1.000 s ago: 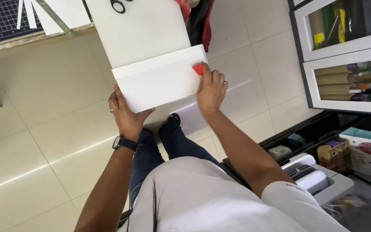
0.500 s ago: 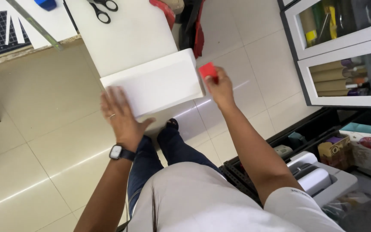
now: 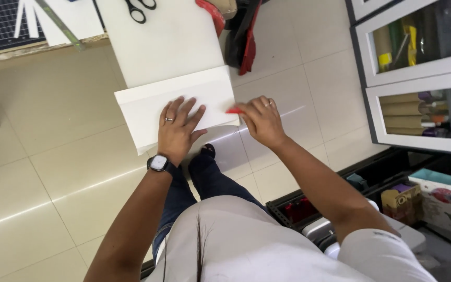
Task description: Applying white adhesive film to a drawer component, smoothing it with a squeegee and roller, and trimming the edges with a utility knife.
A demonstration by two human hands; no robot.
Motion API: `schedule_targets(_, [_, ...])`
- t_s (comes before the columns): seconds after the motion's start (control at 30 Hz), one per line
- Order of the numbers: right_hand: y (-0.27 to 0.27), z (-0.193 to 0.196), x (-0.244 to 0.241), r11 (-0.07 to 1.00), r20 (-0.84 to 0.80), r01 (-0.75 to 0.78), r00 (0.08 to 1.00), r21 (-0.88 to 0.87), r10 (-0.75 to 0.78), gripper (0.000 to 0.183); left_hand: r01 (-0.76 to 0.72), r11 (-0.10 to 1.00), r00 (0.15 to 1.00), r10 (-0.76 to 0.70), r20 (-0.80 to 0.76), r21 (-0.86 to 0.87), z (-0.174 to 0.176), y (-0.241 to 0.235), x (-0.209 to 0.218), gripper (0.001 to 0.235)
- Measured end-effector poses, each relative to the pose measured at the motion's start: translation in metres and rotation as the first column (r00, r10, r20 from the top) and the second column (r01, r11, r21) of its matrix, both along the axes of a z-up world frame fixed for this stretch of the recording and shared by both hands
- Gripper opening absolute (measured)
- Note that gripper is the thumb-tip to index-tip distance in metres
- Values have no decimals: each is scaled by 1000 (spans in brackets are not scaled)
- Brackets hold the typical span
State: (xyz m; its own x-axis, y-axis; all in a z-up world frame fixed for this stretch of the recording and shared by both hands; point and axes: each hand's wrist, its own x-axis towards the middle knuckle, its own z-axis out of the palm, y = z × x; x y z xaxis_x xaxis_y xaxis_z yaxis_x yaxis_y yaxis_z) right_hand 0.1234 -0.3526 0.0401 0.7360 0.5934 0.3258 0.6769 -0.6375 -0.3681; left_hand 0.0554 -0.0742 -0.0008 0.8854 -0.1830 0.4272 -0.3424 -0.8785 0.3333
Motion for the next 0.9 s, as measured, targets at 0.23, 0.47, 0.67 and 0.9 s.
schedule_targets(0.23, [20, -40, 68, 996, 170, 86, 982, -39, -78, 31, 30, 999, 999, -29, -31, 24, 5, 4, -13, 65])
schedule_targets(0.47, [4, -35, 31, 993, 189, -114, 975, -40, 120, 29, 15, 1000, 1000, -15, -25, 5, 9, 5, -5, 62])
schedule_targets(0.67, [63, -12, 131, 995, 149, -42, 987, -94, 56, 38, 44, 999, 999, -44, -10, 14, 24, 6, 0, 61])
schedule_targets(0.9, [136, -7, 160, 972, 90, -227, 969, -52, 231, 47, 71, 997, 997, -71, -3, 17, 29, 7, -2, 63])
